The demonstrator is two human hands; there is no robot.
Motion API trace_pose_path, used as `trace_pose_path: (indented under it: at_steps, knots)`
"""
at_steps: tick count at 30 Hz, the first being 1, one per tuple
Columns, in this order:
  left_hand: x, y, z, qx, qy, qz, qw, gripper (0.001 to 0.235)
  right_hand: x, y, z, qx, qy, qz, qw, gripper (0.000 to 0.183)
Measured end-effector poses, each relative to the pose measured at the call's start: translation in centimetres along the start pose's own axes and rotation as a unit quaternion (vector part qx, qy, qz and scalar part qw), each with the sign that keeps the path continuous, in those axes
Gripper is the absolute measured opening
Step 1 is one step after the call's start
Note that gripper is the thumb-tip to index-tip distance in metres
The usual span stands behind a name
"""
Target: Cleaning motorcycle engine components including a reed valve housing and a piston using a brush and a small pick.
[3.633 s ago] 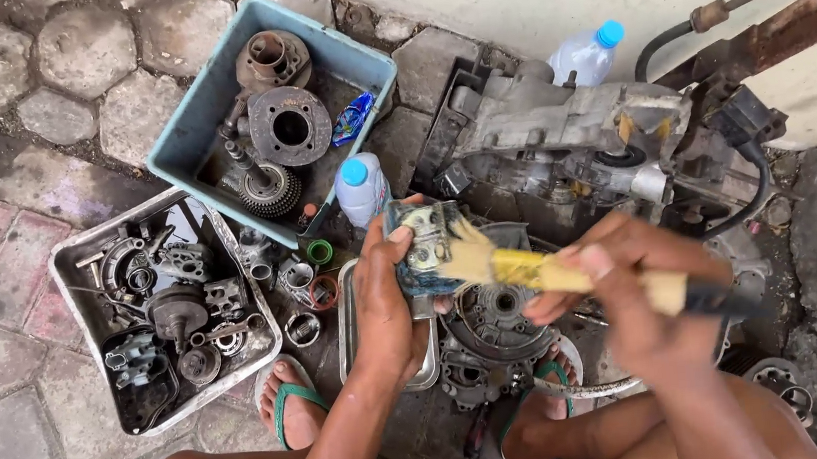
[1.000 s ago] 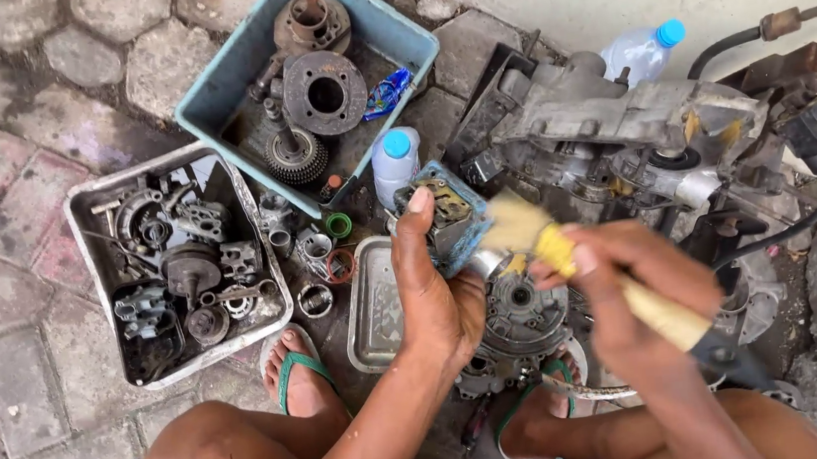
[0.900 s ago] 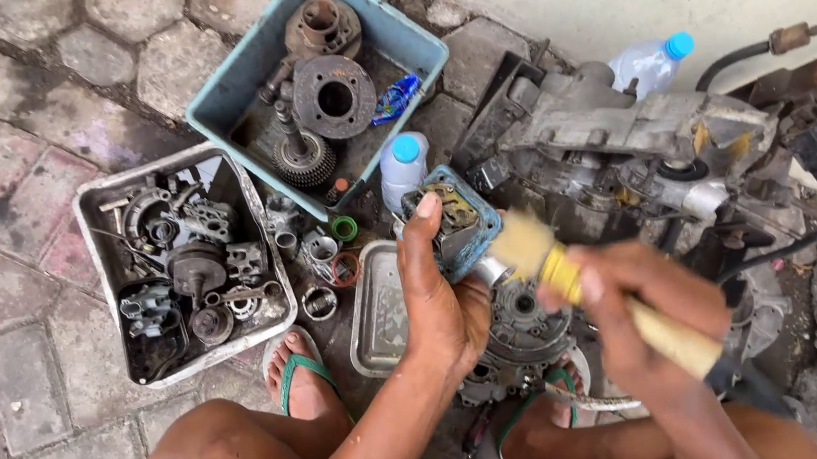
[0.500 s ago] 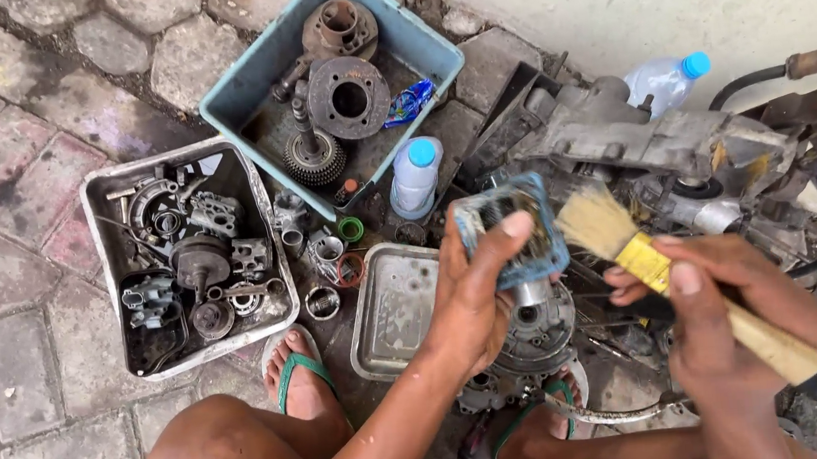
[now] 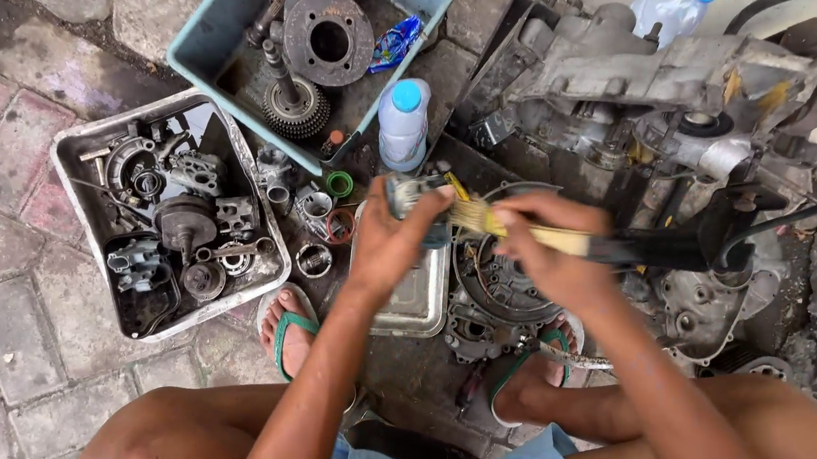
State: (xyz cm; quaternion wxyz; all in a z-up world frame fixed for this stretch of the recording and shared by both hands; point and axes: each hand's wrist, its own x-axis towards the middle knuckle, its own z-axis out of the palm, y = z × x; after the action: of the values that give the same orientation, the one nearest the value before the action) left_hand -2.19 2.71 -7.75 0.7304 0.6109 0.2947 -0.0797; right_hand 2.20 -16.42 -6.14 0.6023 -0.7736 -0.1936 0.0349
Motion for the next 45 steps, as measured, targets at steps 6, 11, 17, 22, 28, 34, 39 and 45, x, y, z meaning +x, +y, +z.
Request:
trace_pose_path:
  at_steps: [6,11,17,22,28,34,39,45]
  knots:
    - [4.3,-7.5,-5.7,0.157,0.017,-0.197,0.968,0.122,-1.6,17.9,9.2,-0.041,0.03,0.186,0.981,0.01]
    - [8.7,-22.4,-2.0,-0.317,0.077,-0.194,0.925,0.079,-4.5,25.9,15.3,-0.049,0.125,0.172,0.976,0.011]
    - [8.3,-29.6,-1.1,-0.494,0.134,-0.225,0.829,0.057,-6.3,30.0,16.1,-0.13,0.058,0.076,0.987,0.018]
    - [9.5,-20.4,-2.1,-0.141,0.041,-0.278,0.949,0.125,-4.6,25.5,13.7,-0.088,0.039,0.179,0.979,0.018]
    - [12.5,-23.5,-3.0,0.118,0.022,-0.166,0.979,0.114,-6.8,25.0,12.7,-0.027,0.045,0.233,0.971,0.016]
    - [10.2,-26.4,-4.2,-0.046,0.056,-0.182,0.981,0.068,-8.5,24.2,12.5,0.066,0.125,0.281,0.949,0.012]
    - [9.5,-25.4,-2.1,-0.257,0.091,-0.195,0.942,0.08,-5.9,16.2,9.4,0.043,0.067,0.226,0.971,0.01]
    - [8.1,-20.8,2.5,-0.336,-0.124,-0.024,0.934,0.071,-3.1,6.0,5.1,-0.051,-0.032,0.113,0.992,0.006]
